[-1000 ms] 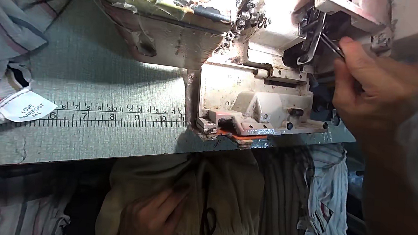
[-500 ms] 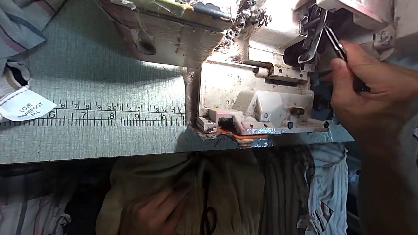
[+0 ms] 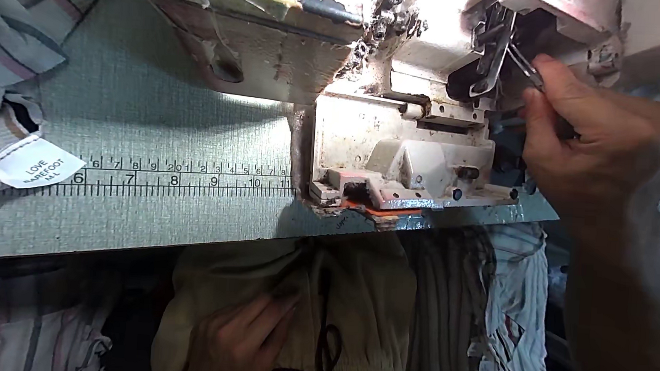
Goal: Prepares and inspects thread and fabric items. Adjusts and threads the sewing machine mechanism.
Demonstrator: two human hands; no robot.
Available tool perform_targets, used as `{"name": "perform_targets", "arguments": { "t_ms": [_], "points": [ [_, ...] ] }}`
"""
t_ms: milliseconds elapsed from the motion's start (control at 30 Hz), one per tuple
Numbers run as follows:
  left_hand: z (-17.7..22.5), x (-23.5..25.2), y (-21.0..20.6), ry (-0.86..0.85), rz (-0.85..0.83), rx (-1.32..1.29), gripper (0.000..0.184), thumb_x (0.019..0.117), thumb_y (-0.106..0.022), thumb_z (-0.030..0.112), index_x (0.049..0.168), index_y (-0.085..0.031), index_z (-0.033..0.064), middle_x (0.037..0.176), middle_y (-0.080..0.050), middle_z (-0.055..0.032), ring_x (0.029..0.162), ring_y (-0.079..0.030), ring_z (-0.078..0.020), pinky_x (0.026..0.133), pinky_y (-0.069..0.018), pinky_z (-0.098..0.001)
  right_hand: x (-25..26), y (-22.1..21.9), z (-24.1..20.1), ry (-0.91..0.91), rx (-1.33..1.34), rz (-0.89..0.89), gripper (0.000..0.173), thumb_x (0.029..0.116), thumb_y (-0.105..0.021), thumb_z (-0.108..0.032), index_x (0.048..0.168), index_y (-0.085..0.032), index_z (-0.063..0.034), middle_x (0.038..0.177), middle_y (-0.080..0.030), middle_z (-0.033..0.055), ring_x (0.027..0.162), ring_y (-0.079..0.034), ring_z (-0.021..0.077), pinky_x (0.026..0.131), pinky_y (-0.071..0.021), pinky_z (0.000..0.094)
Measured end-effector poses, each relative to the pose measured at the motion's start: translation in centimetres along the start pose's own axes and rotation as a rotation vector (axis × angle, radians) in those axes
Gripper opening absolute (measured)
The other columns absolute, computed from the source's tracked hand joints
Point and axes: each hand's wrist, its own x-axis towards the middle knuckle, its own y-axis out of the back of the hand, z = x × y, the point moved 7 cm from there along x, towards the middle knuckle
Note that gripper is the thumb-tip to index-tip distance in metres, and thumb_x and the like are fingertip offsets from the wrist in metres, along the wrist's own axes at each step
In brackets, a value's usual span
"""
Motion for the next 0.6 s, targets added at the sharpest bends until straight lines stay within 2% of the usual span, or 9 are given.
{"name": "perform_targets", "arguments": {
  "t_ms": [267,600],
  "points": [
    [0.06,0.02,0.01,-0.014,0.011,0.005,0.026,0.1023,-0.055,0.027,0.104,-0.078,0.0163,0.071,-0.066,-0.0026,0.057,-0.06,-0.0129,0.049,-0.0433,-0.0258,-0.24,-0.03,0.04,0.008,-0.038,-0.002,0.037,0.1075,-0.052,-0.027,0.138,-0.065,-0.0107,0.082,-0.069,0.0227,0.059,-0.062,0.0389,0.051,-0.0427,0.0524],
    [0.07,-0.01,0.02,-0.018,0.018,0.008,0.026,0.1024,-0.055,0.026,0.104,-0.079,0.0162,0.071,-0.066,-0.0023,0.057,-0.06,-0.0126,0.049,-0.043,-0.0259,0.07,0.15,-0.07,0.023,-0.043,0.002,0.037,0.1072,-0.052,-0.026,0.136,-0.067,-0.008,0.079,-0.068,0.0226,0.057,-0.061,0.0379,0.05,-0.0417,0.0507]
  ]
}}
